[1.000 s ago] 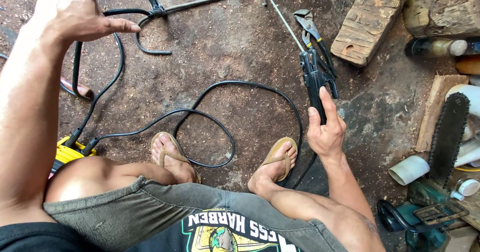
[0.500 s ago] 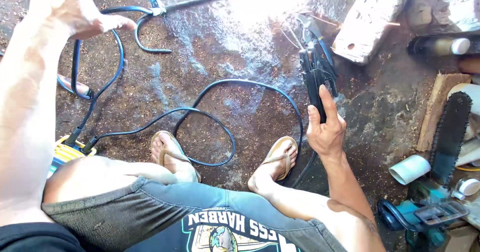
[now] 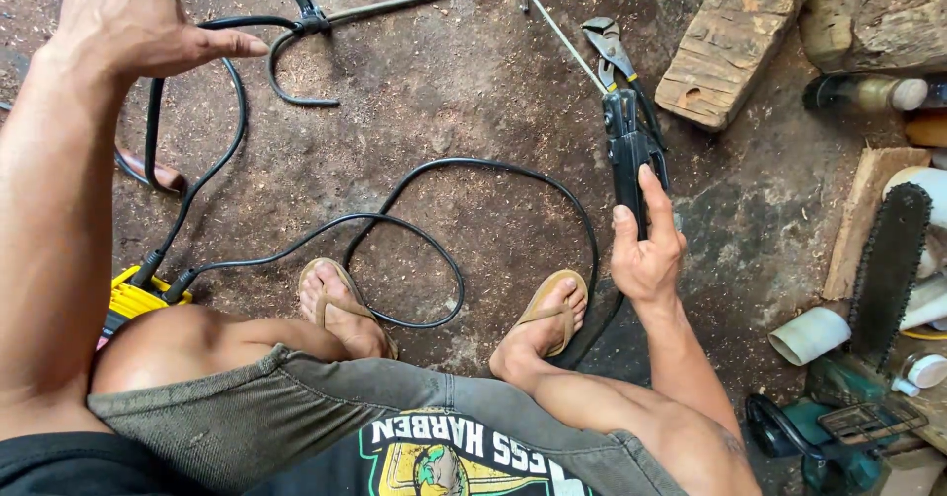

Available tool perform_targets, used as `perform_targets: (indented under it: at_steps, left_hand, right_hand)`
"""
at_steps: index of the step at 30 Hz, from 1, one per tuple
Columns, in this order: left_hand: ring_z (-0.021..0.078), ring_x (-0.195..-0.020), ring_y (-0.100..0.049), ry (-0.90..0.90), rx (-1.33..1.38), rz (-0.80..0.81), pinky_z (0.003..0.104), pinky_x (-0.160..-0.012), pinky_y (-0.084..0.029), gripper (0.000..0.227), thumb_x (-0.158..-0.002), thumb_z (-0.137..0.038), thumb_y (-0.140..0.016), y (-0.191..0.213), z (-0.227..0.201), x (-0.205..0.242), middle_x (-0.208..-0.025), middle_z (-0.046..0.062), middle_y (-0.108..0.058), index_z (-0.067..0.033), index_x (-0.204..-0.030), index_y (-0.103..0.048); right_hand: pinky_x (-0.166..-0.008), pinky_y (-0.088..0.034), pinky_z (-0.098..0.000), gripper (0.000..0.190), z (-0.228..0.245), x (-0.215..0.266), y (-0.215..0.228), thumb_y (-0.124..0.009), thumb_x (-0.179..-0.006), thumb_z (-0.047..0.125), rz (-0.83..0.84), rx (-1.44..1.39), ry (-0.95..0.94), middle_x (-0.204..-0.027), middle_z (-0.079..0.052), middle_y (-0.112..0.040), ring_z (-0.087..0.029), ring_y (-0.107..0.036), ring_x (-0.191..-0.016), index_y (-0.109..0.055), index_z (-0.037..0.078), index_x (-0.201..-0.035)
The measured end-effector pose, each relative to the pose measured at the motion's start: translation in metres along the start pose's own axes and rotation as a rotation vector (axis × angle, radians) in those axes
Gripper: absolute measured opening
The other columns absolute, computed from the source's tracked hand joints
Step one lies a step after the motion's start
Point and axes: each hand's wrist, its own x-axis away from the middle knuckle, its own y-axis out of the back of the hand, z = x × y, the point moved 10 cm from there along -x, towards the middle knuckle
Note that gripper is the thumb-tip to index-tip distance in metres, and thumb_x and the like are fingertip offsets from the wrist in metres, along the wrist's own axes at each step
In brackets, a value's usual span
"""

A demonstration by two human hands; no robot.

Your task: Welding a metal rod onto a frame while sitting in a workshop.

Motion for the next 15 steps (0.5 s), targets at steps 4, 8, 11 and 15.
perform_targets:
  at_steps: [4, 8, 11, 15]
  left_hand:
    - [0.0457, -0.117, -0.062, 0.0, -0.018, 0.005, 0.056, -0.092, -0.051, 0.102, -0.075, -0.072, -0.081, -0.005, 0.0, -0.003, -0.137, 0.023, -0.065, -0.0154, -0.156, -0.055]
    - [0.0443, -0.124, -0.058, 0.041, -0.03, 0.079, 0.055, -0.099, -0.048, 0.112, -0.073, -0.075, -0.078, -0.016, -0.012, -0.011, -0.142, 0.024, -0.06, -0.0156, -0.162, -0.046]
    - [0.0428, -0.125, -0.057, 0.029, -0.092, 0.117, 0.054, -0.1, -0.048, 0.118, -0.07, -0.079, -0.076, -0.032, -0.022, -0.022, -0.143, 0.026, -0.056, -0.011, -0.161, -0.042]
    - [0.0367, -0.119, -0.059, 0.004, -0.14, 0.127, 0.05, -0.092, -0.051, 0.102, -0.072, -0.076, -0.074, -0.051, -0.032, -0.03, -0.135, 0.022, -0.059, -0.0089, -0.146, -0.055]
  right_hand:
    - [-0.09, -0.058, -0.0369, 0.048, 0.006, -0.002, 0.002, -0.065, -0.104, 0.012, 0.007, 0.046, 0.01, -0.128, -0.02, -0.072, -0.027, -0.075, -0.105, -0.052, 0.005, -0.15]
    - [-0.096, -0.058, -0.0402, 0.046, 0.029, 0.001, 0.004, -0.065, -0.107, 0.008, 0.007, 0.068, 0.244, -0.137, -0.025, -0.067, -0.035, -0.071, -0.12, -0.052, 0.004, -0.151]
    - [-0.093, -0.058, -0.0407, 0.047, 0.036, -0.001, 0.006, -0.068, -0.103, 0.008, 0.04, 0.157, 0.251, -0.131, -0.024, -0.069, -0.036, -0.071, -0.116, -0.055, 0.005, -0.149]
    - [-0.078, -0.057, -0.043, 0.048, 0.022, -0.002, 0.004, -0.074, -0.097, 0.011, 0.124, 0.329, 0.065, -0.107, -0.021, -0.074, -0.038, -0.074, -0.093, -0.063, 0.01, -0.144]
